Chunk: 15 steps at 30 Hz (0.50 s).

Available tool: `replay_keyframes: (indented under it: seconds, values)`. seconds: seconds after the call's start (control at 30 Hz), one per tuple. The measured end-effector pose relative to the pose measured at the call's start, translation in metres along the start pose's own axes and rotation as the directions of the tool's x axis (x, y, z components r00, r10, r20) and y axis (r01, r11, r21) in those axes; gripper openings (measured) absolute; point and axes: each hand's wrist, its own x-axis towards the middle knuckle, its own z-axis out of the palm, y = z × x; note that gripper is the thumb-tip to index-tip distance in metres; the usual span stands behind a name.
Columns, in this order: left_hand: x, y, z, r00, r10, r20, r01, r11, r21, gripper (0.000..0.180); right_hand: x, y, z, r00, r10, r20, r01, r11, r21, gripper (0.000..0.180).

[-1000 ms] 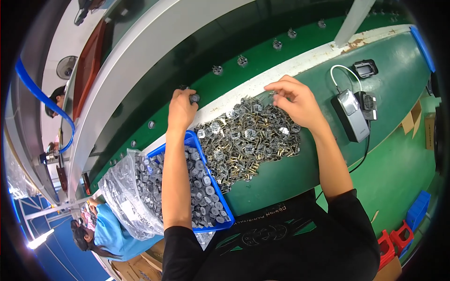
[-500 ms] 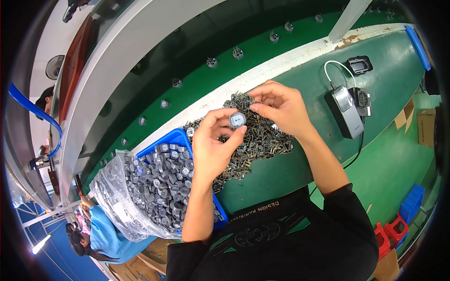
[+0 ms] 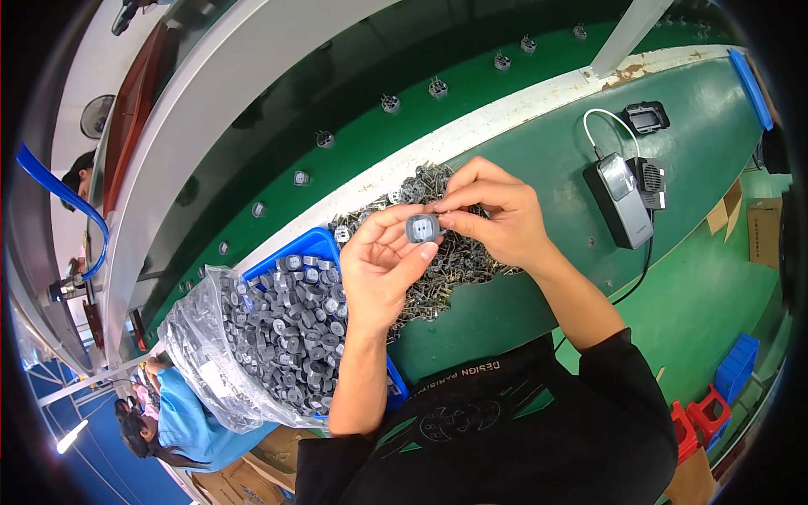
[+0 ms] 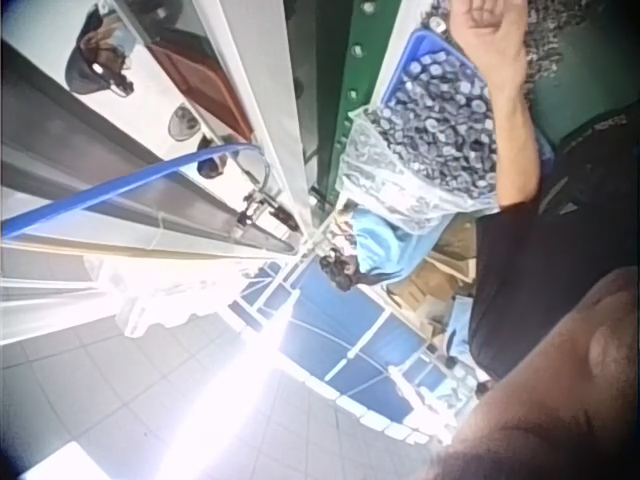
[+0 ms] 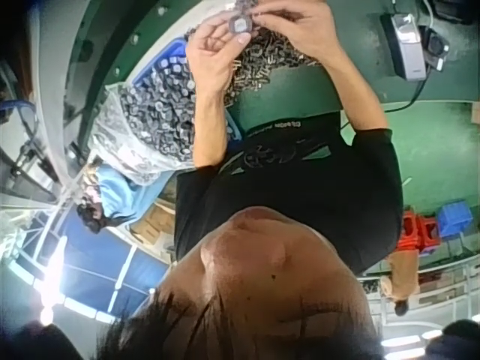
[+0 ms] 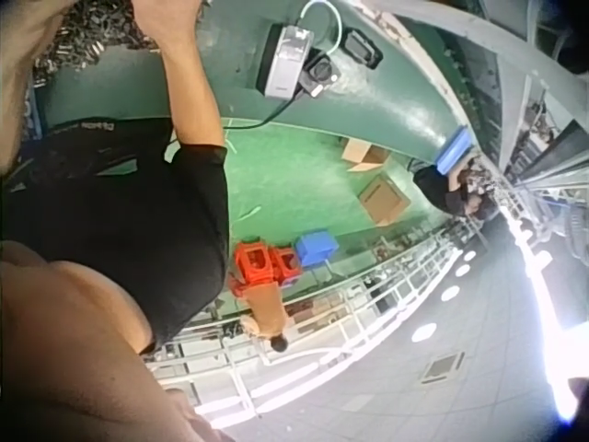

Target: The person assembles small metal clips onto gray plastic components by hand, taking the clips from a pile and attaching them to the plastic components.

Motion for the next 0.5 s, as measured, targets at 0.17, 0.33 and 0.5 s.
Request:
replay_keyframes:
  seconds: [0.17, 0.33, 0.5]
  values:
    - [-0.001, 0.003, -0.004, 0.992, -0.032, -0.12, 0.055, 0.98, 0.193, 0.041, -0.001, -0.004, -0.001, 0.998, -0.068, -0.001, 0.066, 0.975, -0.211, 0.02]
    - [-0.003, -0.003, 0.004, 0.993, 0.003, -0.12, 0.043, 0.925, 0.377, 0.038, -0.003, -0.009, 0.011, 0.994, -0.097, 0.056, 0.11, 0.944, -0.311, 0.012]
    - [-0.003, -0.006, 0.004, 0.994, 0.024, -0.109, 0.022, 0.913, 0.406, 0.038, -0.003, -0.008, 0.012, 0.985, -0.149, 0.083, 0.169, 0.915, -0.367, 0.011]
